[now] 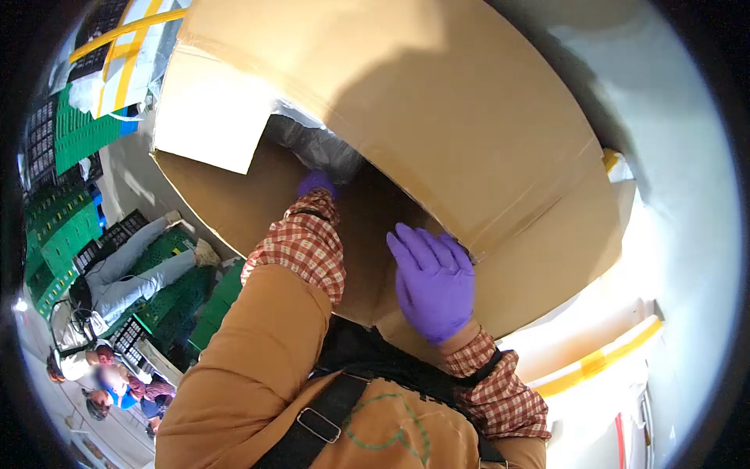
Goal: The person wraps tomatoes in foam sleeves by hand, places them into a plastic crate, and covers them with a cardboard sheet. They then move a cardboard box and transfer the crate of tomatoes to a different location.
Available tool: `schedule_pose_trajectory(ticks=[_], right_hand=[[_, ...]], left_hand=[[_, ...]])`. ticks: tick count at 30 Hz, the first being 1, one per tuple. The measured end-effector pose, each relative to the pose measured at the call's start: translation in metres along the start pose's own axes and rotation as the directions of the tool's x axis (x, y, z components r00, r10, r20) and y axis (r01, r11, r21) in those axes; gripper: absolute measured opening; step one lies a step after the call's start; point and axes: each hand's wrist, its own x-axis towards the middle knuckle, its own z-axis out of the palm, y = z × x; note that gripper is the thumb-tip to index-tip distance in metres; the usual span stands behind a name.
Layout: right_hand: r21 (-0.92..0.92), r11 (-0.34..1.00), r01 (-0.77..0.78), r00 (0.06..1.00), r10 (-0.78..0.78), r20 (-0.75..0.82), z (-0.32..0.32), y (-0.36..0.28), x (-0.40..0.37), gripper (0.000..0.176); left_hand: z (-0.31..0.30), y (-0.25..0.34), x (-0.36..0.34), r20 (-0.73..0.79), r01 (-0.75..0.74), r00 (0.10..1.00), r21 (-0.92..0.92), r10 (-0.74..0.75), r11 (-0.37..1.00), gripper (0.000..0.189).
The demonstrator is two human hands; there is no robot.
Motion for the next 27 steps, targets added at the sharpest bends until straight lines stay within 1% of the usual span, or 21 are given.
schedule_pose_trajectory(ticks=[1,3,4,6,7,8,9,10,11,13,14,16,18,19,20,21,23,24,25,26,27], right_hand=[[-0.004,1.0,0.004,1.0,-0.004,-0.017,0.001,0.0,0.0,0.044],[0.011,1.0,0.003,1.0,-0.003,-0.028,0.001,0.002,0.0,0.044],[0.006,1.0,0.008,0.999,-0.008,-0.04,0.002,0.003,0.0,0.044],[0.012,1.0,0.01,0.998,-0.009,-0.059,0.004,0.006,0.0,0.045],[0.01,1.0,0.014,0.998,-0.013,-0.069,0.004,0.007,-0.003,0.046],[0.014,1.0,0.006,0.998,-0.005,-0.07,0.004,0.008,-0.004,0.046],[0.047,0.998,0.031,0.998,-0.028,-0.063,0.002,0.01,-0.004,0.046],[0.078,0.995,0.057,0.997,-0.053,-0.059,0.0,0.011,-0.004,0.047],[0.077,0.995,0.058,0.997,-0.053,-0.064,-0.001,0.012,-0.006,0.047],[0.106,0.989,0.105,0.993,-0.097,-0.074,0.0,0.013,-0.008,0.048],[0.106,0.988,0.113,0.991,-0.105,-0.078,0.001,0.013,-0.01,0.048],[0.106,0.984,0.146,0.986,-0.135,-0.098,0.002,0.015,-0.01,0.048],[0.081,0.986,0.147,0.986,-0.14,-0.087,-0.001,0.012,-0.01,0.048],[0.064,0.988,0.139,0.988,-0.134,-0.07,-0.002,0.011,-0.01,0.048],[0.051,0.987,0.149,0.987,-0.145,-0.073,-0.001,0.013,-0.011,0.048],[0.036,0.987,0.159,0.983,-0.155,-0.094,0.002,0.017,-0.012,0.049],[0.007,0.983,0.181,0.977,-0.179,-0.119,-0.002,0.017,-0.01,0.05],[0.015,0.988,0.152,0.979,-0.148,-0.143,-0.006,0.016,-0.008,0.052],[0.025,0.992,0.123,0.979,-0.118,-0.166,-0.011,0.014,-0.006,0.054],[0.009,0.991,0.135,0.976,-0.132,-0.172,-0.016,0.012,-0.004,0.054],[0.076,0.993,0.086,0.98,-0.071,-0.186,-0.019,0.009,-0.003,0.056]], left_hand=[[-0.002,0.001,-0.001,-0.004,0.005,1.0,0.019,-0.005,1.0,0.039],[-0.002,0.005,-0.003,-0.007,0.063,0.998,-0.023,-0.064,0.998,0.032],[-0.004,0.004,-0.004,-0.013,0.068,0.998,-0.014,-0.068,0.998,0.032],[-0.009,0.003,-0.006,-0.079,-0.001,0.997,-0.024,-0.001,1.0,0.032],[0.002,-0.001,0.012,-0.082,-0.003,0.997,-0.013,0.001,1.0,0.032],[0.023,-0.011,0.046,-0.088,-0.05,0.995,0.038,0.054,0.998,0.032],[0.019,-0.008,0.043,-0.092,-0.099,0.99,0.086,0.107,0.991,0.031],[0.016,-0.005,0.038,-0.094,-0.104,0.989,0.089,0.112,0.991,0.031],[0.011,-0.004,0.033,-0.114,-0.154,0.98,0.095,0.164,0.984,0.03],[-0.016,0.005,0.0,-0.12,-0.255,0.955,0.138,0.272,0.957,0.029],[-0.023,0.01,-0.014,-0.072,-0.31,0.941,0.205,0.33,0.928,0.029],[-0.044,0.02,-0.049,0.097,-0.445,0.892,0.36,0.442,0.82,0.028],[-0.067,0.028,-0.087,0.307,-0.6,0.799,0.464,0.517,0.652,0.028],[-0.078,0.028,-0.105,0.396,-0.675,0.737,0.476,0.549,0.563,0.028],[-0.088,0.023,-0.118,0.438,-0.733,0.678,0.458,0.59,0.503,0.027],[-0.097,0.017,-0.125,0.451,-0.786,0.615,0.41,0.647,0.462,0.027],[-0.083,-0.025,-0.093,0.269,-0.882,0.443,0.3,0.855,0.363,0.025],[-0.117,-0.034,-0.137,0.114,-0.807,0.584,-0.024,0.804,0.589,0.027],[-0.139,-0.043,-0.166,0.018,-0.632,0.726,-0.377,0.687,0.678,0.029],[-0.139,-0.052,-0.166,-0.02,-0.603,0.728,-0.493,0.685,0.627,0.026],[-0.139,-0.054,-0.177,-0.033,-0.611,0.723,-0.496,0.69,0.617,0.026]])
